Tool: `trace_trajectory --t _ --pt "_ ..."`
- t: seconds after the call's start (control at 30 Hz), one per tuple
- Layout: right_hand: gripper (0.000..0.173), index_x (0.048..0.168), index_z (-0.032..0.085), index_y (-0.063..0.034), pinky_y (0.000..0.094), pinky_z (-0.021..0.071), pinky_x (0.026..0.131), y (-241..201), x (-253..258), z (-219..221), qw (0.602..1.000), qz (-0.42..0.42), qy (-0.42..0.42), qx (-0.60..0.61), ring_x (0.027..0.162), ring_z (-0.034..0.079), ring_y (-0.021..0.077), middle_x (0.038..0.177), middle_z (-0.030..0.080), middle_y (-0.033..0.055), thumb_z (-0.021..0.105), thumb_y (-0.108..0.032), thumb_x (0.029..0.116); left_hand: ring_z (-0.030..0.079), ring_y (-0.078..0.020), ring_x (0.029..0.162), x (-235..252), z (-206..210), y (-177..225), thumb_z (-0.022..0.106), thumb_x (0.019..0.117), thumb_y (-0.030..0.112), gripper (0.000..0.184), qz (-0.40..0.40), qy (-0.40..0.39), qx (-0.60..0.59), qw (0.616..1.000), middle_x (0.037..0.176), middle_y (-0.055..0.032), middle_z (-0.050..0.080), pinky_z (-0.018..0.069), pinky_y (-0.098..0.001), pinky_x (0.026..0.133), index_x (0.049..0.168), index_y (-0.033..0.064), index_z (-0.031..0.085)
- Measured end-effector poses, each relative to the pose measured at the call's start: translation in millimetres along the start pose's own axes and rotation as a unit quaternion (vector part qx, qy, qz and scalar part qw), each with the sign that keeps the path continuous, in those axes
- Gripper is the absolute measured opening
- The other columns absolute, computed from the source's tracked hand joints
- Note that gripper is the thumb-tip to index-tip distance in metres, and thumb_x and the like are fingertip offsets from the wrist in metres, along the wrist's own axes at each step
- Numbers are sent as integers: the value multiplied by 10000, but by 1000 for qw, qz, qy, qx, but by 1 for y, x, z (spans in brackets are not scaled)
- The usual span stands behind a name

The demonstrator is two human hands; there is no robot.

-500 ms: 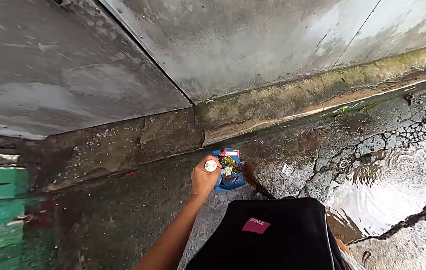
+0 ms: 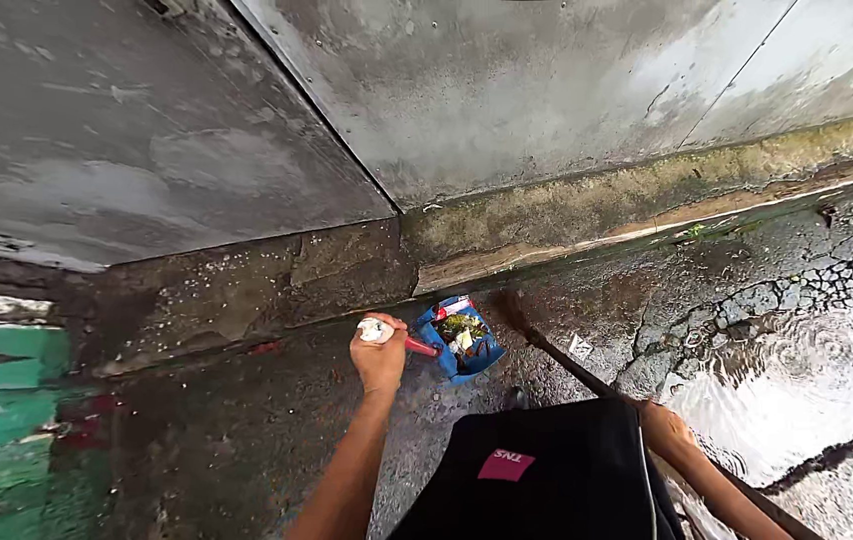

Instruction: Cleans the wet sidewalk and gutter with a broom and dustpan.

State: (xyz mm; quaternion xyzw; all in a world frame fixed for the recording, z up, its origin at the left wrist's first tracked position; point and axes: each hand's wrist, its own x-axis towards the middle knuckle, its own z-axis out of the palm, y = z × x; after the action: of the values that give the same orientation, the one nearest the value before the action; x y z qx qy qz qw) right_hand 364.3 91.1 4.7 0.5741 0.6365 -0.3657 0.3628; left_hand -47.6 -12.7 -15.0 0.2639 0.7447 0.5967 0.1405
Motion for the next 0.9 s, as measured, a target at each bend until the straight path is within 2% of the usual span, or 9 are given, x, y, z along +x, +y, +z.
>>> trace_trajectory --t 0.1,0.17,0.2,0.3,0.4,0.53,0.7,0.8,0.9 --pt "488 1518 546 -280 697 450 1024 49 -23 6 998 -37 -11 43 1251 618 445 1355 663 204 580 -309 1032 658 -7 820 -4 2 5 610 752 -124 269 -3 -25 -8 1000 855 86 644 586 -248 808 953 48 560" --pt "548 1551 502 -275 702 450 1023 86 -58 15 996 -4 -20 82 1234 625 452 1345 664 215 617 -324 1017 657 15 805 -10 1 8 607 743 -101 279 -6 -55 -11 998 838 128 642 589 -227 774 921 105 544" --pt "539 1541 518 -258 701 452 1016 102 -79 24 994 17 -19 105 1218 631 457 1320 674 225 627 -321 1017 656 22 798 -14 1 9 607 737 -96 297 -12 -71 -14 997 832 147 644 588 -221 760 910 134 536" --pt "433 1441 628 -206 707 464 993 134 -133 55 981 78 3 175 1168 655 467 1248 704 236 634 -277 1014 642 23 826 -17 11 13 609 736 -110 331 -19 -124 -31 992 854 161 619 584 -240 827 913 155 520" --pt "404 1410 650 -145 731 456 968 147 -166 78 964 137 38 226 1123 661 509 1203 707 281 636 -220 1013 659 0 843 -7 37 14 601 725 -101 301 21 -174 -45 984 842 144 626 587 -264 867 895 135 522" --pt "398 1399 652 -127 745 453 953 181 -176 111 938 221 92 252 1131 648 526 1199 698 298 627 -201 1009 675 -32 847 6 89 27 607 727 -102 239 34 -261 -32 964 839 79 640 591 -285 888 897 50 533" --pt "385 1394 647 -126 762 451 934 201 -194 156 892 299 113 321 1144 634 548 1213 684 313 612 -199 1018 680 -69 885 21 168 52 640 752 -94 212 73 -394 -12 916 878 17 649 587 -315 901 914 5 546" --pt "398 1397 646 -125 751 458 935 186 -210 189 853 320 105 399 1141 636 539 1218 683 307 630 -217 1010 680 -51 873 24 222 76 631 731 -71 191 122 -474 -30 872 852 48 655 588 -297 902 875 27 552" --pt "419 1406 640 -114 756 446 970 161 -218 211 816 323 67 475 1178 623 544 1253 674 311 630 -257 1013 682 -76 898 19 277 104 632 737 -51 162 153 -557 -18 816 877 7 659 585 -309 906 872 -15 551"
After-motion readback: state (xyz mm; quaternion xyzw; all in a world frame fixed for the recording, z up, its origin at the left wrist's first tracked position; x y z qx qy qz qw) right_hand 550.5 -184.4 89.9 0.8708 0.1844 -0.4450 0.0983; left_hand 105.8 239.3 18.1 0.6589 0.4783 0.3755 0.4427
